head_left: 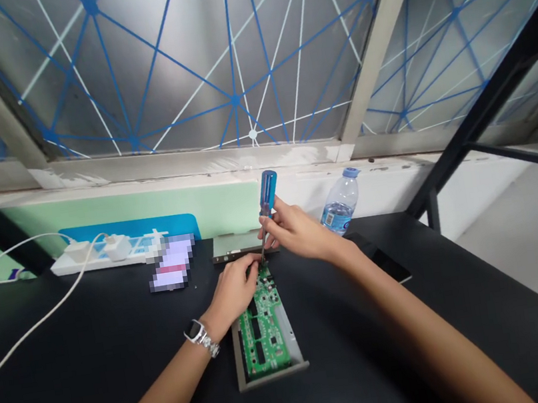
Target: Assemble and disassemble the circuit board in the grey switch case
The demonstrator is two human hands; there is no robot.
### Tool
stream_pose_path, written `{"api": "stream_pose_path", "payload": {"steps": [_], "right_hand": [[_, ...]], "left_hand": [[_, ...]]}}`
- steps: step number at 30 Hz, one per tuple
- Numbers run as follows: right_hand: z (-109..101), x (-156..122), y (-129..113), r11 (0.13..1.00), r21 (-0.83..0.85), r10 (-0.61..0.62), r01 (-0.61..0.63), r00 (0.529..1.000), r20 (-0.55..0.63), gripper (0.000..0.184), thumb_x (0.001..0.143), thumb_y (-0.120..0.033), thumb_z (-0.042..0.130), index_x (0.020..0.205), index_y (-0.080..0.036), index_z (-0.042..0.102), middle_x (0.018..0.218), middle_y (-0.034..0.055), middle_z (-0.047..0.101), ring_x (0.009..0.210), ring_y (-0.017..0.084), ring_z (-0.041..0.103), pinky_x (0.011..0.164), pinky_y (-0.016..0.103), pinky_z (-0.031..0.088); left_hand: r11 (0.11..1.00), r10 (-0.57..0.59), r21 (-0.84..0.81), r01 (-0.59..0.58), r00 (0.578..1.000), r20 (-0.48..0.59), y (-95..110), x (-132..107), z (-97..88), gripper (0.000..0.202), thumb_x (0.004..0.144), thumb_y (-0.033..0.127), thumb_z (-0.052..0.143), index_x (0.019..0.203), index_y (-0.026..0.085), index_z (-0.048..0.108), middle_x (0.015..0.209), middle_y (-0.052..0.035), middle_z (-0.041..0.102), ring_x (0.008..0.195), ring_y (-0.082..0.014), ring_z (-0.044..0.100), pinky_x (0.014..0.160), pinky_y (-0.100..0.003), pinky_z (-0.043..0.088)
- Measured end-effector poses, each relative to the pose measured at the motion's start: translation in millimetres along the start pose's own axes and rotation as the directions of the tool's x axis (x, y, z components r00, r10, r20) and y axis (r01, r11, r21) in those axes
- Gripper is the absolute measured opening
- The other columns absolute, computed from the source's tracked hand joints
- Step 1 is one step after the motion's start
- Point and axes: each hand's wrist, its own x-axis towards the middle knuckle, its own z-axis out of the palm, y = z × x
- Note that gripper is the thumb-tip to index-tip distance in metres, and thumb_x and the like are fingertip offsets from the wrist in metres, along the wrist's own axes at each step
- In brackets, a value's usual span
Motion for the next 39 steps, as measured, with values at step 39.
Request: {"api": "stream_pose_path", "payload": {"steps": [39], "right_hand": [[16.9,8.3,15.9,0.984,0.17,0.052,-0.048,0.999,-0.017,0.019,0.096,-0.039,0.045,0.098,-0.021,0.048,0.085,0.0023,0.067,0.056,0.012,0.064,0.052,0.025,0.051]], "left_hand": [[0.982,0.101,-0.152,-0.115,0.99,-0.099,0.8,8.9,2.7,0.023,0.097,0.024,0.048,0.104,0.022,0.07,0.102,-0.0044,0.077,0.098,-0.0228,0.071,0.089,-0.031,0.051]]}}
